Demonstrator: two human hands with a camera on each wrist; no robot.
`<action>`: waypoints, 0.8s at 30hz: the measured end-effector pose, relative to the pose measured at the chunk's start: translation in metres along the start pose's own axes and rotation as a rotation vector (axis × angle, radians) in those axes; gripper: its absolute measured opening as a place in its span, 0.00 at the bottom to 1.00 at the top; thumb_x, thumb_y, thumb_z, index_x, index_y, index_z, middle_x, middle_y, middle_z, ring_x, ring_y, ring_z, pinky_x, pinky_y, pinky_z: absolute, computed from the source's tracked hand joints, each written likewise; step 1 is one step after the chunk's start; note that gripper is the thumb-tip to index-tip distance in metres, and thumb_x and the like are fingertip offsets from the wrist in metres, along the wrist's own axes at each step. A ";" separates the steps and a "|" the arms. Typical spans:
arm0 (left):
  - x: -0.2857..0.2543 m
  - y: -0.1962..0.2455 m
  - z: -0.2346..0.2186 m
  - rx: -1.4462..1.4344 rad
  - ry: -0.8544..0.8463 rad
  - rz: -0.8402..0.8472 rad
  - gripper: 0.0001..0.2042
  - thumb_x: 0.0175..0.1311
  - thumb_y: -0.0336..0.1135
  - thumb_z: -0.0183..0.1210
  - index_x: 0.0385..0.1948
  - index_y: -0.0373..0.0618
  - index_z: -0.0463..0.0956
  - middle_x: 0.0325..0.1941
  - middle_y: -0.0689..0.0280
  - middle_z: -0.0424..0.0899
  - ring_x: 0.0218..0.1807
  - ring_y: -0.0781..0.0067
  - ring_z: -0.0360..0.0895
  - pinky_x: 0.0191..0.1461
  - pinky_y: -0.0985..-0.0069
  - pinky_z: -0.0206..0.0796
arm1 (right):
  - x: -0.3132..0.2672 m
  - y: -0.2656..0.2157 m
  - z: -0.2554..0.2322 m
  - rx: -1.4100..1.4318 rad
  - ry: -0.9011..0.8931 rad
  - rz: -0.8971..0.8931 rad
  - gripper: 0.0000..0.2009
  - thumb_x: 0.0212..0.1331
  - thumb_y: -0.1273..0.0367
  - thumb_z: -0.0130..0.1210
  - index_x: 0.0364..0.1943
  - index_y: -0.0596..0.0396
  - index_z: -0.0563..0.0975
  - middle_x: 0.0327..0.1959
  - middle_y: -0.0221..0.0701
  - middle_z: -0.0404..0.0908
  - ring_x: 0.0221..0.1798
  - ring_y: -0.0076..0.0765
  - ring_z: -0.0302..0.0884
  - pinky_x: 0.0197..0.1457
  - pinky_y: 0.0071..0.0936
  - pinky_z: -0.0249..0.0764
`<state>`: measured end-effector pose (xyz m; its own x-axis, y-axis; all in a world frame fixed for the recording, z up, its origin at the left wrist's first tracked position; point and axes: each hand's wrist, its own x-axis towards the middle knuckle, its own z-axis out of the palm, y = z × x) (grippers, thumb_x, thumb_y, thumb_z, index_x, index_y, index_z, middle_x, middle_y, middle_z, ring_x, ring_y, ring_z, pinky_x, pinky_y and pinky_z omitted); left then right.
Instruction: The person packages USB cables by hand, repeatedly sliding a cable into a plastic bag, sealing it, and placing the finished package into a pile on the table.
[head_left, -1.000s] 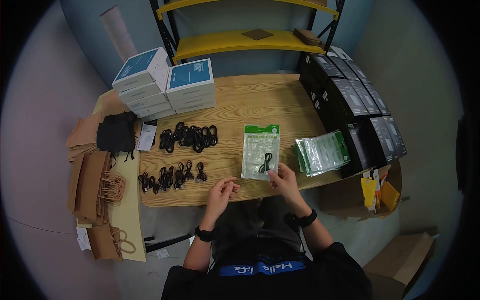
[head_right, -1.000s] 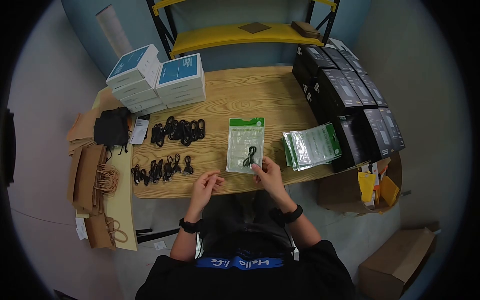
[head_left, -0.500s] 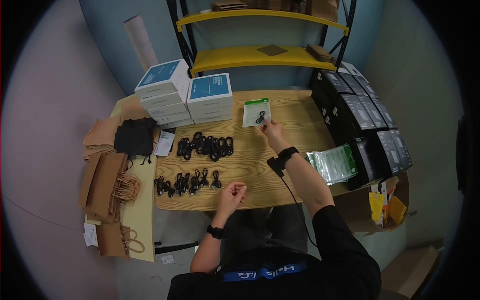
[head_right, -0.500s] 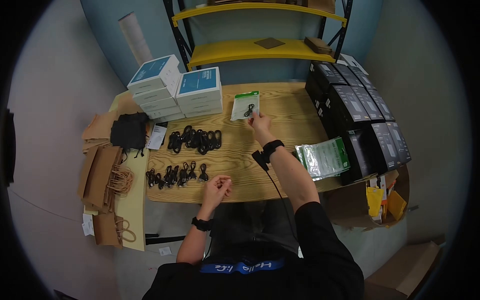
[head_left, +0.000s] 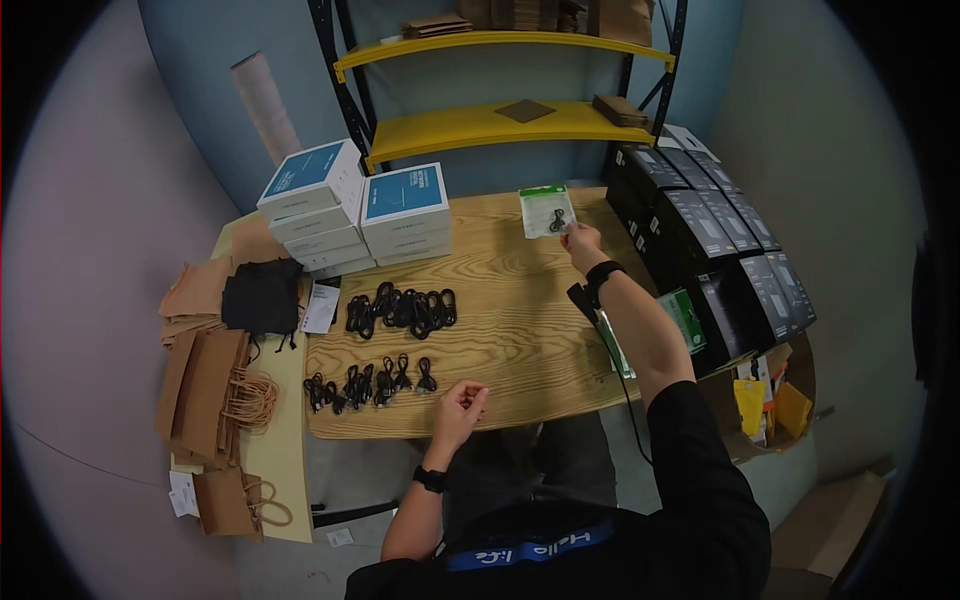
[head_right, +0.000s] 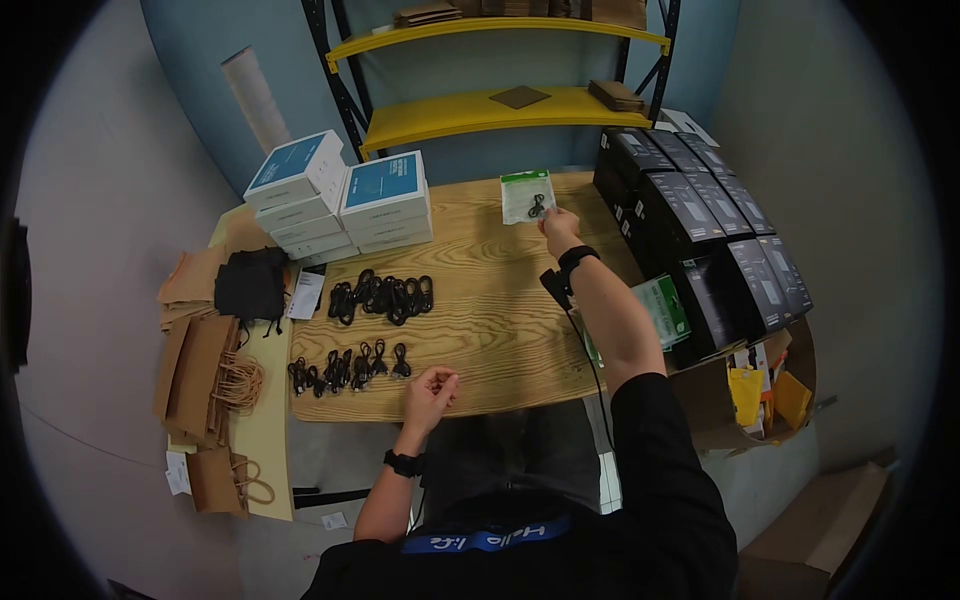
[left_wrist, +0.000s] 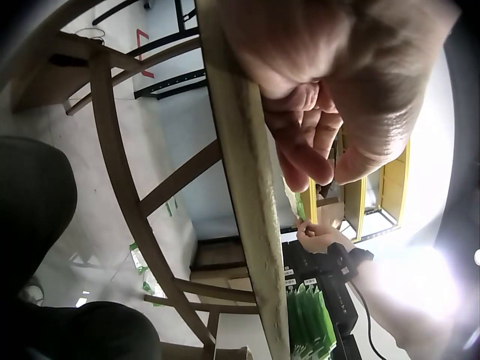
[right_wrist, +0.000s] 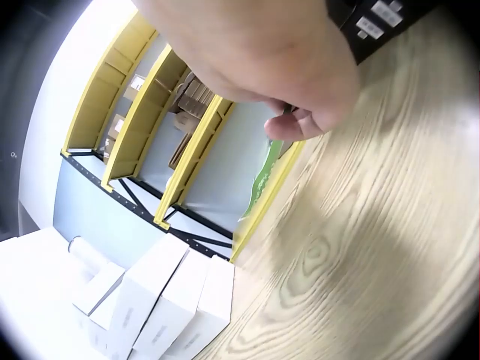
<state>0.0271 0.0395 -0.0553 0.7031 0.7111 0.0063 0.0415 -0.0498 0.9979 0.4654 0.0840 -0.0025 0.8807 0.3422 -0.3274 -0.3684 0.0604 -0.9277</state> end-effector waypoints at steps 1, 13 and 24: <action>0.000 0.000 0.000 -0.003 0.004 0.003 0.09 0.72 0.35 0.62 0.41 0.38 0.81 0.28 0.69 0.84 0.28 0.84 0.80 0.31 0.81 0.73 | 0.006 -0.004 -0.005 -0.004 -0.011 0.012 0.14 0.74 0.73 0.52 0.58 0.64 0.77 0.33 0.32 0.79 0.26 0.24 0.74 0.28 0.20 0.73; -0.002 0.006 0.000 0.027 0.059 0.002 0.09 0.72 0.35 0.62 0.40 0.38 0.81 0.28 0.70 0.83 0.28 0.83 0.79 0.30 0.80 0.72 | -0.022 0.058 0.073 -0.193 -0.322 0.156 0.21 0.69 0.72 0.60 0.62 0.70 0.73 0.41 0.39 0.81 0.36 0.33 0.82 0.36 0.28 0.81; -0.002 0.002 0.004 0.189 0.044 0.079 0.09 0.69 0.35 0.65 0.38 0.37 0.82 0.30 0.65 0.86 0.30 0.77 0.81 0.36 0.77 0.74 | -0.057 0.075 0.085 -1.281 -0.494 -0.718 0.31 0.69 0.62 0.59 0.72 0.59 0.64 0.67 0.50 0.71 0.63 0.50 0.74 0.64 0.47 0.72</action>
<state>0.0289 0.0347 -0.0532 0.6782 0.7293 0.0905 0.1233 -0.2343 0.9643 0.3626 0.1491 -0.0384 0.4769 0.8745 0.0886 0.7940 -0.3853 -0.4703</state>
